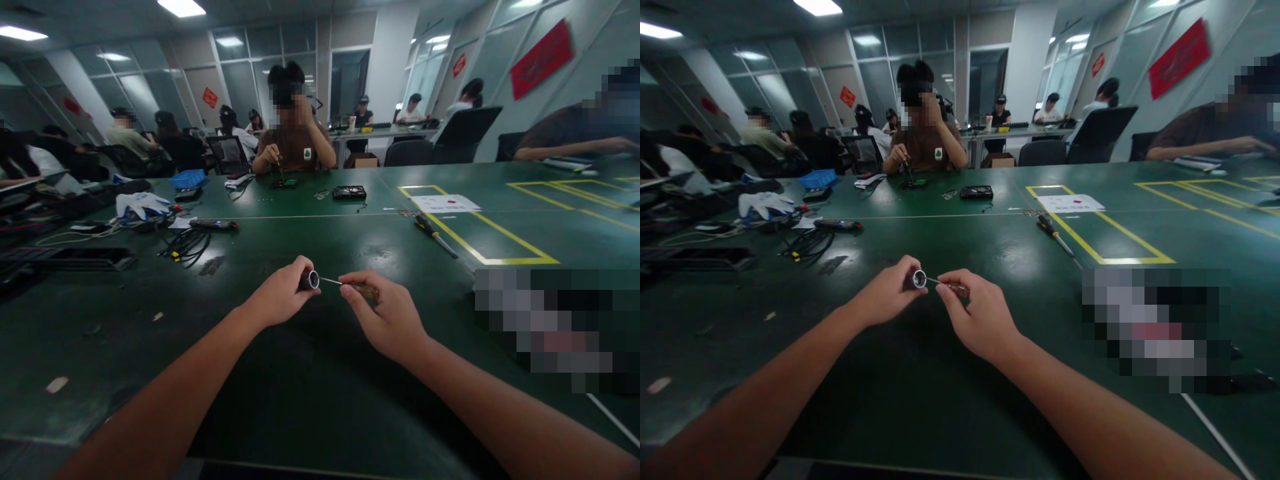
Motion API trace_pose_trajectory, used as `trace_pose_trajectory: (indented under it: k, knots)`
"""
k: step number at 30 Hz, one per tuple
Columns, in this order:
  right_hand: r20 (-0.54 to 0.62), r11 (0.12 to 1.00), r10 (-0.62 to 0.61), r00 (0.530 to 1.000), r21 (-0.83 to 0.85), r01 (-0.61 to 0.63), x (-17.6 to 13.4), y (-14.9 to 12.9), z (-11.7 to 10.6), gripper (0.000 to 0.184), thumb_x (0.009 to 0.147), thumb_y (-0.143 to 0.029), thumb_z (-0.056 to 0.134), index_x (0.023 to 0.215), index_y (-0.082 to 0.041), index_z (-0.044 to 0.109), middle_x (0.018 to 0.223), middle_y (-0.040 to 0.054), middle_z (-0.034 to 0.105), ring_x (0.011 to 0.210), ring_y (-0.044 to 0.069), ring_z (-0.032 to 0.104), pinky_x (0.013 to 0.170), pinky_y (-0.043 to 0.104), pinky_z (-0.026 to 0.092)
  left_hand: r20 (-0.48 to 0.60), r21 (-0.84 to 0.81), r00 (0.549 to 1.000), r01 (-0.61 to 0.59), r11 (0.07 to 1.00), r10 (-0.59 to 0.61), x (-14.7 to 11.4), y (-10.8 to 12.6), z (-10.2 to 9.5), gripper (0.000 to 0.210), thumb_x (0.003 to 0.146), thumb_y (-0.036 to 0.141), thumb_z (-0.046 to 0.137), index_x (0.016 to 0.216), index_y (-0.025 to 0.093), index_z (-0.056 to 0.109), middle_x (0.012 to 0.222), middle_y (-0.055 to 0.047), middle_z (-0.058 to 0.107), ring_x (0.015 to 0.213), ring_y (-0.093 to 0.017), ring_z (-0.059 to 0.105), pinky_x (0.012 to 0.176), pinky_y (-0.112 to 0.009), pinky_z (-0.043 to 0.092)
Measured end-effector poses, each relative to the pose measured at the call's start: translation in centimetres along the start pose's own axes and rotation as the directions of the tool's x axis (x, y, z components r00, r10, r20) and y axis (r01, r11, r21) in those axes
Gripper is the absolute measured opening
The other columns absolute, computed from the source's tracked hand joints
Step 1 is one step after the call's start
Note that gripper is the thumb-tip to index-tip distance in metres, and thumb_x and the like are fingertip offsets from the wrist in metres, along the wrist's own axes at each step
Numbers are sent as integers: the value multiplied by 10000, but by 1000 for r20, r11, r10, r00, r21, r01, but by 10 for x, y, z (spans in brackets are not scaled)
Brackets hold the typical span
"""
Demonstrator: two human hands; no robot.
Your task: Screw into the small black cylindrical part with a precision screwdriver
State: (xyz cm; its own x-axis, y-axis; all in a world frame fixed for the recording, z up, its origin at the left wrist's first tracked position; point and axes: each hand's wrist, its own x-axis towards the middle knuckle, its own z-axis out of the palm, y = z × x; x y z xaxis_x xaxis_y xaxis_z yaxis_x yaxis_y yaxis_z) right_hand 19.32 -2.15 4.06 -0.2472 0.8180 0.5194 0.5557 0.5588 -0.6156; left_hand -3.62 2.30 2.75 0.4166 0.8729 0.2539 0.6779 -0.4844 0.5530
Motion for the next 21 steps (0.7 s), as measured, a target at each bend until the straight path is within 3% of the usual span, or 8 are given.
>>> trace_pose_trajectory:
  k: [4, 8, 10, 12, 13, 15, 21]
  knots:
    - [14, 999, 36, 999, 30, -36, 1, 3, 1, 193, 970, -314, 598, 1041, -196, 733, 917, 65, 792, 803, 217, 746, 748, 347, 566, -22, 60, 987, -157, 986, 159, 3, -4, -2, 181, 944, 222, 656, 1122, 222, 624, 1140, -48, 677, 1067, -223, 638, 942, -379, 491]
    - [17, 960, 192, 981, 203, -191, 3, 7, 6, 194, 950, -355, 630, 1013, -202, 730, 862, 61, 779, 784, 218, 737, 760, 372, 568, 4, 192, 988, -150, 970, 152, 2, -4, -1, 279, 978, 257, 608, 1254, 218, 585, 1204, -76, 666, 1113, -253, 634, 982, -430, 484]
    - [57, 849, 328, 943, 419, -321, 5, 11, 11, 234, 941, -412, 649, 984, -193, 719, 827, 60, 768, 760, 210, 729, 763, 383, 578, 25, 273, 991, -130, 953, 128, 0, -1, -1, 330, 952, 296, 652, 1257, 210, 564, 1182, -84, 680, 1090, -278, 647, 962, -452, 487]
    - [135, 627, 429, 893, 668, -402, 7, 16, 15, 275, 891, -454, 708, 941, -184, 702, 799, 51, 746, 732, 198, 717, 759, 387, 590, 47, 339, 992, -124, 933, 115, -1, 3, -2, 341, 923, 285, 684, 1228, 206, 553, 1131, -80, 697, 1043, -286, 664, 926, -449, 493]
    - [171, 523, 468, 867, 737, -428, 8, 18, 17, 294, 868, -467, 735, 927, -182, 698, 791, 46, 737, 722, 189, 711, 760, 385, 591, 54, 367, 993, -120, 922, 108, -1, 5, -3, 318, 917, 266, 684, 1200, 205, 552, 1090, -74, 703, 1010, -283, 671, 898, -439, 495]
    - [226, 419, 491, 841, 785, -455, 9, 20, 20, 322, 822, -466, 791, 923, -173, 702, 789, 44, 734, 714, 177, 703, 760, 372, 588, 61, 406, 994, -103, 908, 86, -1, 8, -5, 235, 925, 233, 659, 1133, 204, 553, 1000, -58, 702, 941, -271, 677, 840, -414, 491]
    - [206, 460, 435, 877, 786, -413, 8, 23, 21, 339, 803, -455, 820, 940, -160, 729, 806, 47, 753, 738, 169, 711, 768, 350, 587, 37, 395, 999, -47, 917, 35, 2, 8, -5, 192, 950, 271, 646, 1105, 205, 552, 975, -52, 703, 890, -261, 673, 790, -393, 464]
